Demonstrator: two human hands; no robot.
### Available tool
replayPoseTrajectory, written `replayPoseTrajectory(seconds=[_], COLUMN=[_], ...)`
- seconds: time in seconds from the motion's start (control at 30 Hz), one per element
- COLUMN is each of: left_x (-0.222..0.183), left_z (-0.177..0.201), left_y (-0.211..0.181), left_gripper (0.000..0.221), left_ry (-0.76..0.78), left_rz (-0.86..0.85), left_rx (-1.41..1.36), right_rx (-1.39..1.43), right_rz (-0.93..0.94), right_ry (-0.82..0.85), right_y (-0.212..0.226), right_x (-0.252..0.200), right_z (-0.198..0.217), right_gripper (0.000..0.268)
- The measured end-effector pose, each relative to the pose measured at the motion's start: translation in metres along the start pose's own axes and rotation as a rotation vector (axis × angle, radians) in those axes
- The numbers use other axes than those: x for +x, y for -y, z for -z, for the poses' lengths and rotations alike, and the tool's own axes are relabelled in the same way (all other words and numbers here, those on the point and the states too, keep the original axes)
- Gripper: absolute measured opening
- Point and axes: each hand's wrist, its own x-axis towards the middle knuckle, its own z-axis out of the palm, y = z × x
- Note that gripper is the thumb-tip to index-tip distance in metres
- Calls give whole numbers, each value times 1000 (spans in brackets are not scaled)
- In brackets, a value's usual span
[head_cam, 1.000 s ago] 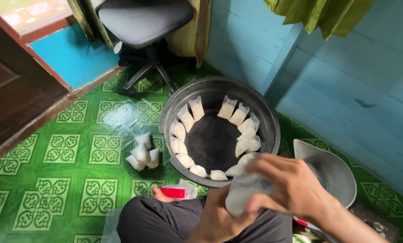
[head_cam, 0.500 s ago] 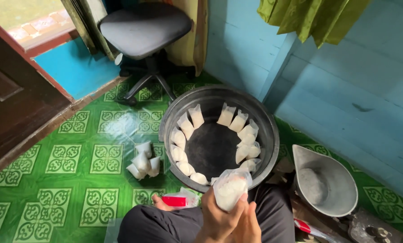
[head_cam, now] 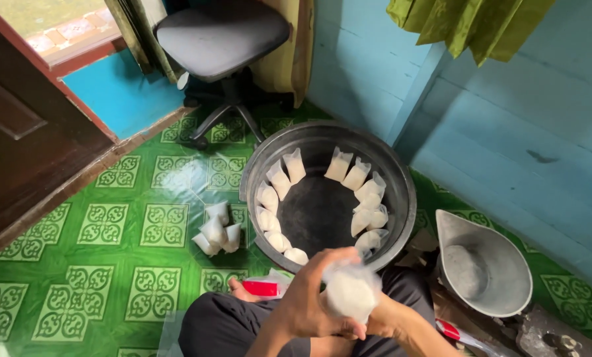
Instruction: Filling small plastic bags with liquid using a scoop and tying knots to seal them.
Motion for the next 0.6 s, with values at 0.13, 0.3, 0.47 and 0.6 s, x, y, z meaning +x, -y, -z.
replayPoseTrajectory(seconds=[0.13,0.3,0.47,0.6], left_x=[-2,-9,-7,-5], left_z=[-6,-13,-10,-9], left_y=[2,14,6,9], left_gripper=[66,45,50,54], left_ry=[92,-74,-213,-276], left_rz=[190,192,96,221], left_rx=[-136,-210,-67,-89], right_rx=[-301,-680,-1061,-926], right_rz=[57,137,219,621], right_ry=[5,22,53,465], right_y=[80,200,292,332], right_x=[17,19,-8,-55], right_z=[-40,-97,-124,-121], right_gripper=[56,56,56,90])
